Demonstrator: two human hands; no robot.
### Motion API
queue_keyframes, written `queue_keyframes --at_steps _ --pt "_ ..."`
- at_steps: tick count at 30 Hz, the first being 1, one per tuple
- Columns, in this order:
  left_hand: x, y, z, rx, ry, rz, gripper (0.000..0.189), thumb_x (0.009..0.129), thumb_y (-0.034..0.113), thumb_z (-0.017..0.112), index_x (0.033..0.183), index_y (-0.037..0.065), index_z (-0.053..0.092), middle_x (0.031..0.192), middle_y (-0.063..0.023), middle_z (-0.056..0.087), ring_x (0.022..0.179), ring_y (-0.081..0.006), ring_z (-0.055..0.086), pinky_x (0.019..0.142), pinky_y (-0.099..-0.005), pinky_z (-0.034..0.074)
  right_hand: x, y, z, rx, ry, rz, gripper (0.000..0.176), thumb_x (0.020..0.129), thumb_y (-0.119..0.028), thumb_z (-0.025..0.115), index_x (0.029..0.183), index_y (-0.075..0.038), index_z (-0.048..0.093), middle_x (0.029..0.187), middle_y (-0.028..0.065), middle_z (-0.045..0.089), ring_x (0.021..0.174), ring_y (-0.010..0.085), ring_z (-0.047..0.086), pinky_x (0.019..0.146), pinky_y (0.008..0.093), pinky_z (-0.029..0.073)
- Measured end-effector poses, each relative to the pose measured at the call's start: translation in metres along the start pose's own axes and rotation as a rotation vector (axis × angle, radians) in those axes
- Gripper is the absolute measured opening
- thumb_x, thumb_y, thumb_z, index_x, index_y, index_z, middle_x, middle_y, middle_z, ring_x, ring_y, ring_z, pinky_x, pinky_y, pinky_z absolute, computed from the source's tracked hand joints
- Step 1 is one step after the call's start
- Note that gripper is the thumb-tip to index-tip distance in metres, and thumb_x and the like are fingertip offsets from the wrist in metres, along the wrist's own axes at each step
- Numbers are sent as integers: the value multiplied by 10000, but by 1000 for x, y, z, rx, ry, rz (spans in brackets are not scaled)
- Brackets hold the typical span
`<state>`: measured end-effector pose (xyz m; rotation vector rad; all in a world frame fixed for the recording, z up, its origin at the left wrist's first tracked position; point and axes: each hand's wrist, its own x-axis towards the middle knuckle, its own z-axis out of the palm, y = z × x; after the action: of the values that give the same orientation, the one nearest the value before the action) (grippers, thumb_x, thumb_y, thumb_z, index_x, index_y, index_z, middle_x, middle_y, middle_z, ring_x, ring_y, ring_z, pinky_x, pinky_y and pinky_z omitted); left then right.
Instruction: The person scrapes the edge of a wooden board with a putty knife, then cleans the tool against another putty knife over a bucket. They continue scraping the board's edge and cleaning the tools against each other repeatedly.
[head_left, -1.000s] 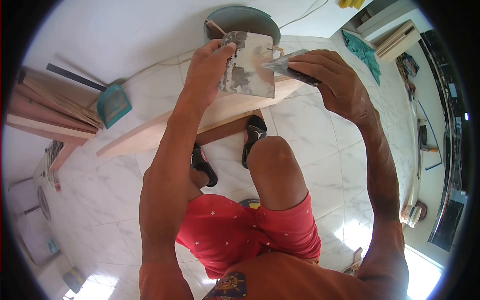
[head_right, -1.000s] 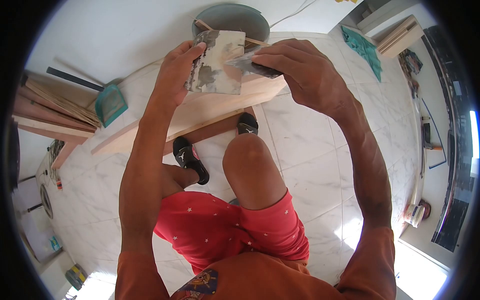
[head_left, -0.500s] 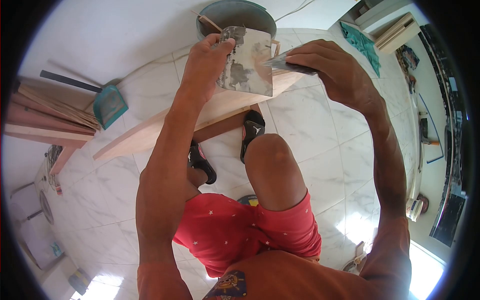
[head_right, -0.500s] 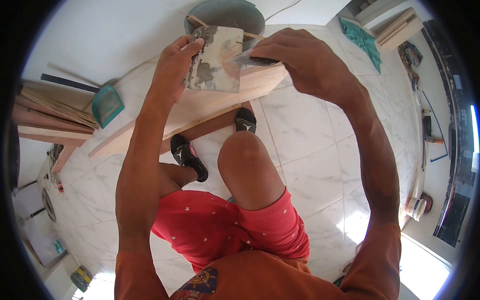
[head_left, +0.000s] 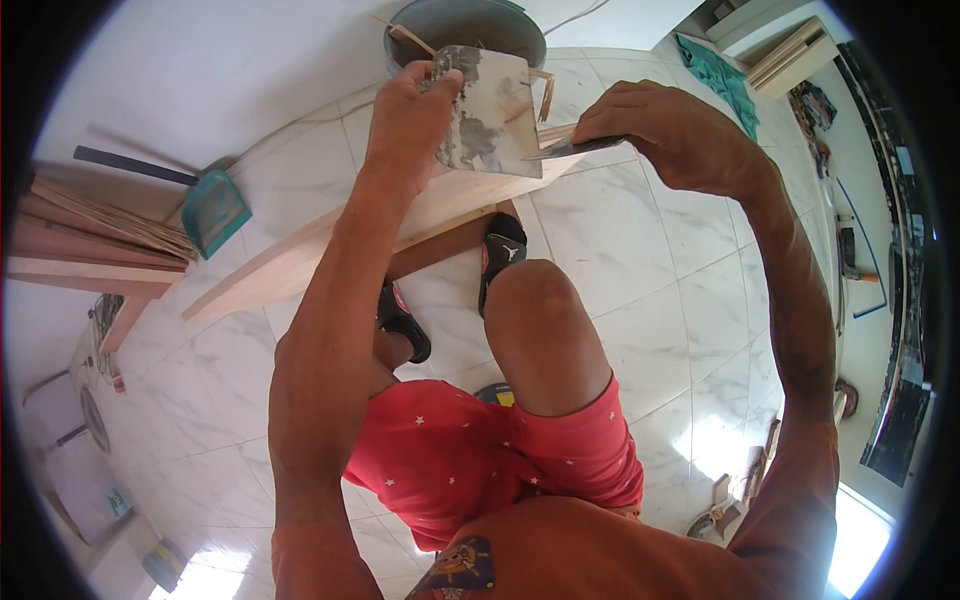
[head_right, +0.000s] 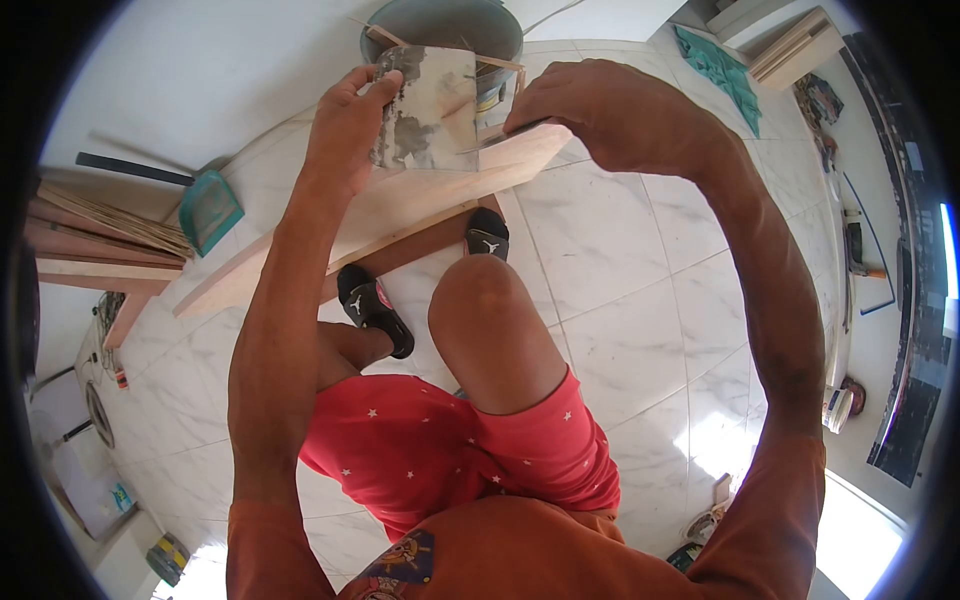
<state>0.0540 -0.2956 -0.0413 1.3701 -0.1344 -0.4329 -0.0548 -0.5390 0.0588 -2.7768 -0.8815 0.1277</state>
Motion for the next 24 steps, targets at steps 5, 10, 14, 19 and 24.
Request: queue_keyframes --at_steps 5,10,14,19,24 --pt "12 0 -17 -17 106 50 265 965 170 636 1138 -30 656 904 -72 692 769 -120 620 678 -279 518 -14 18 15 110 0 278 262 944 35 602 1180 -44 684 1064 140 716 926 305 680 844 395 536" --pt "10 12 -31 -85 140 19 258 963 177 638 1125 -24 658 895 -43 674 747 -117 608 668 -261 503 -15 26 47 146 42 550 242 975 2 575 1183 -47 687 1057 144 720 914 298 679 815 394 522" --pt "7 16 -35 -82 135 32 249 966 170 635 1115 -29 655 902 -43 665 767 -116 615 689 -272 512 -23 37 77 19 151 384 284 955 39 572 1199 -58 680 1089 126 719 998 294 673 875 387 531" --pt "8 15 -46 -55 66 28 265 973 205 646 1131 -7 646 951 -37 682 808 -105 644 724 -275 546 -29 38 109 -262 260 270 393 847 73 605 1196 -84 694 1154 91 713 1129 276 627 997 404 473" --pt "14 13 -55 -51 23 21 252 979 220 648 1113 7 639 975 -33 685 820 -103 659 732 -273 564 -35 41 134 -386 329 206 423 825 53 631 1218 -98 677 1193 62 687 1149 269 605 1011 429 453"
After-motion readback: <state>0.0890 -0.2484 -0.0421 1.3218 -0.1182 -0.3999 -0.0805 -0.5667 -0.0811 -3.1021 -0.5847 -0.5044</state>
